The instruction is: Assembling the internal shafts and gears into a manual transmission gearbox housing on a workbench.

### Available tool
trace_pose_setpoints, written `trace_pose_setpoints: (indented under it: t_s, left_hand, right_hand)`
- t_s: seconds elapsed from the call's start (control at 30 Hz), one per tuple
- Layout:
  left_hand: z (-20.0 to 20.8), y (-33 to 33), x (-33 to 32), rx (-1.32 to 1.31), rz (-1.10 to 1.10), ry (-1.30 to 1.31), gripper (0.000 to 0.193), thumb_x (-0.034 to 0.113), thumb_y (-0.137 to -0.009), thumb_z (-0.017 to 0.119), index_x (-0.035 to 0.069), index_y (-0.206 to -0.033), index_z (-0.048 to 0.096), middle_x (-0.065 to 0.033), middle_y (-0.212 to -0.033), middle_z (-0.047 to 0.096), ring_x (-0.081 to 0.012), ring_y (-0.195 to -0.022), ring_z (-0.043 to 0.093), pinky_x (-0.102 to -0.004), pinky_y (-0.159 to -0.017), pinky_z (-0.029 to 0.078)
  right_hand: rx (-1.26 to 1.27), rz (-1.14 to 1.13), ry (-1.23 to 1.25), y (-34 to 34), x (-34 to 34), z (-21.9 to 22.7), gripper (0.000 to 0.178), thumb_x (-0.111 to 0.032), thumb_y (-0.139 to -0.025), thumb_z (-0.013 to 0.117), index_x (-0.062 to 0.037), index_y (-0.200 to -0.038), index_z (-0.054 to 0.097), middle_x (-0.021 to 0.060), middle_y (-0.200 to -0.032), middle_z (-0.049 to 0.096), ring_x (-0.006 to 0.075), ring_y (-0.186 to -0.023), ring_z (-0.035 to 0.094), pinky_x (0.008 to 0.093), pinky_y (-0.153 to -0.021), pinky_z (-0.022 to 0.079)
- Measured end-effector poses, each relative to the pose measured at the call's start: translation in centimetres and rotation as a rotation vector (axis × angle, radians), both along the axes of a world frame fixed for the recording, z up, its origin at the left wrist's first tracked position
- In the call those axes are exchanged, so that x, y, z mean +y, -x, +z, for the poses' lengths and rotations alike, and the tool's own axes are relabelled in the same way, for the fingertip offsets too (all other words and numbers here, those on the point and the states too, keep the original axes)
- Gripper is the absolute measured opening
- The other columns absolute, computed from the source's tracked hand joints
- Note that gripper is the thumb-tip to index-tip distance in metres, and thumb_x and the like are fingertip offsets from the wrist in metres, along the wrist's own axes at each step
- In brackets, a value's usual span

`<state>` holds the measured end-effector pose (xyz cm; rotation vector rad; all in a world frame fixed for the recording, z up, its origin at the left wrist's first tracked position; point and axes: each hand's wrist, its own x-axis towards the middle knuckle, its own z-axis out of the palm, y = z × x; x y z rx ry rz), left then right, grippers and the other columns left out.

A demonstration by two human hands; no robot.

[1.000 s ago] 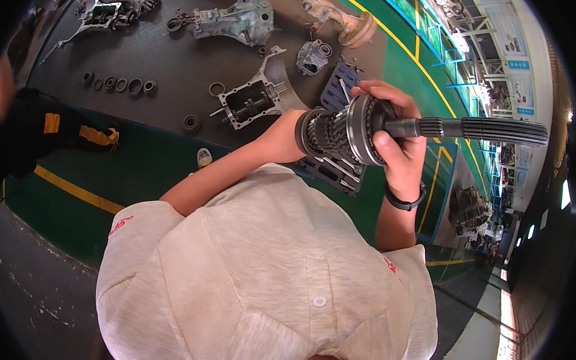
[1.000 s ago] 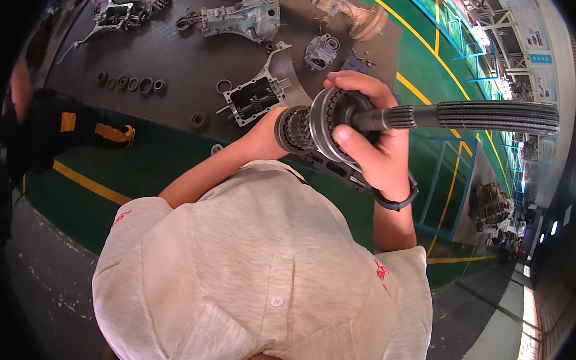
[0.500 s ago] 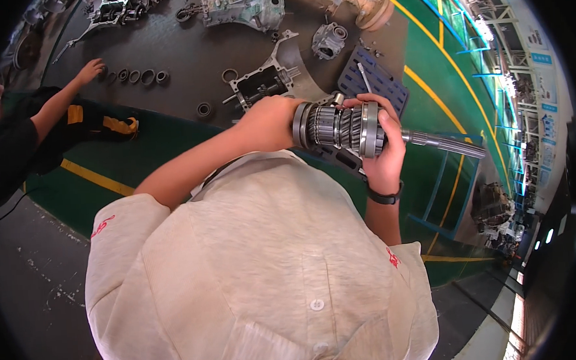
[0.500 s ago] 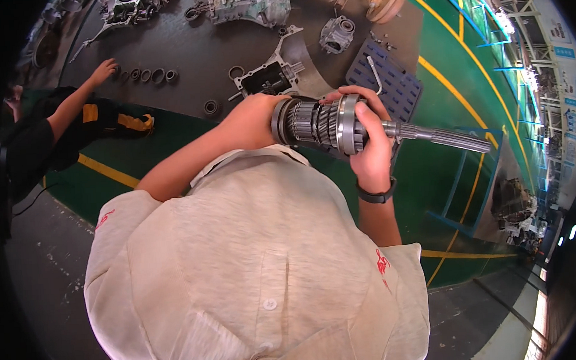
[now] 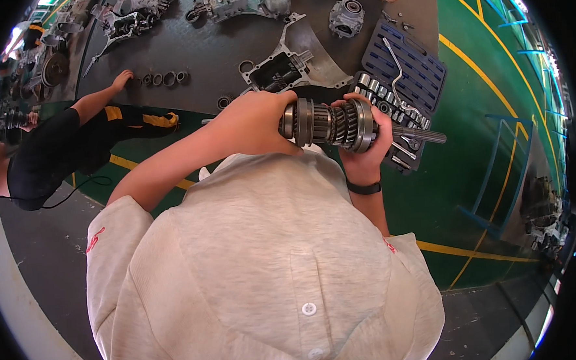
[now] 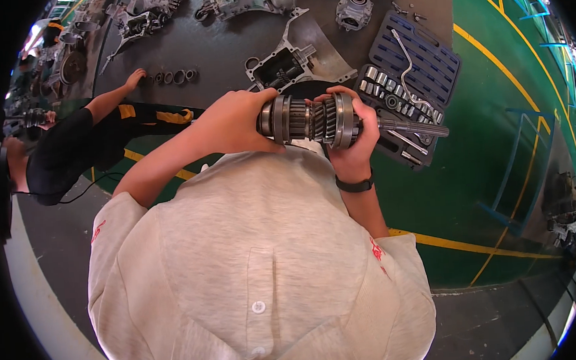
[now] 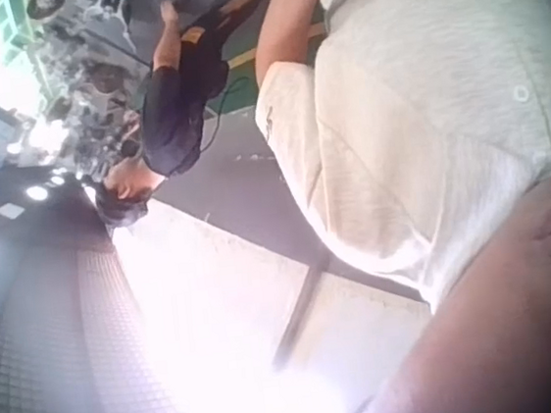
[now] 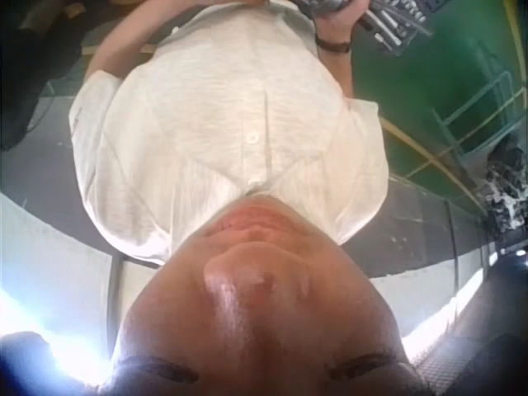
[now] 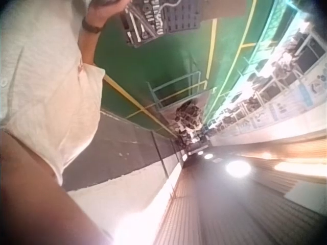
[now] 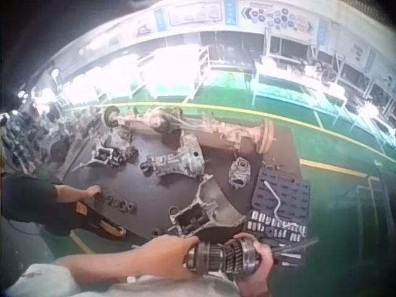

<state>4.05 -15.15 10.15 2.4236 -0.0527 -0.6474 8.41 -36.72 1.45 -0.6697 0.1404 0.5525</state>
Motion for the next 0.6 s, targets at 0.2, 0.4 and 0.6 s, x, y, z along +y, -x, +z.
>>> trace_pose_setpoints:
  t_s: [0.2, 0.4, 0.6]
  left_hand:
    - [0.5, 0.0, -0.9, -0.095, 0.031, -0.014, 0.062, 0.037, -0.061, 0.091, 0.003, -0.105, 0.065, -0.018, -0.093, 0.072, -0.0391, -0.09, 0.069, -0.0446, -0.079, 0.055]
    - [0.9, -0.3, -1.5, -0.122, 0.031, 0.001, 0.063, 0.036, -0.06, 0.092, 0.002, -0.104, 0.066, -0.0183, -0.092, 0.071, -0.0392, -0.09, 0.068, -0.0443, -0.08, 0.054]
    - [1.2, -0.9, -2.0, 0.121, -0.002, 0.099, 0.068, 0.041, -0.062, 0.092, -0.002, -0.105, 0.06, -0.0215, -0.097, 0.07, -0.0372, -0.096, 0.069, -0.0436, -0.082, 0.053]
  right_hand:
    - [0.029, 0.032, -0.056, -0.8, -0.6, -0.2, 0.055, -0.041, -0.094, 0.045, 0.0057, -0.121, 0.059, 0.0223, -0.107, 0.069, 0.0317, -0.102, 0.068, 0.0434, -0.097, 0.054]
    - [0.011, 0.053, -0.072, -1.2, -1.2, -0.5, 0.054, -0.039, -0.093, 0.046, 0.0065, -0.12, 0.058, 0.0223, -0.107, 0.069, 0.0323, -0.102, 0.068, 0.0454, -0.099, 0.054]
    - [-0.02, 0.072, -0.072, -1.0, -1.8, -0.5, 0.055, -0.039, -0.093, 0.046, 0.0068, -0.121, 0.058, 0.0223, -0.106, 0.068, 0.0312, -0.101, 0.068, 0.048, -0.101, 0.053]
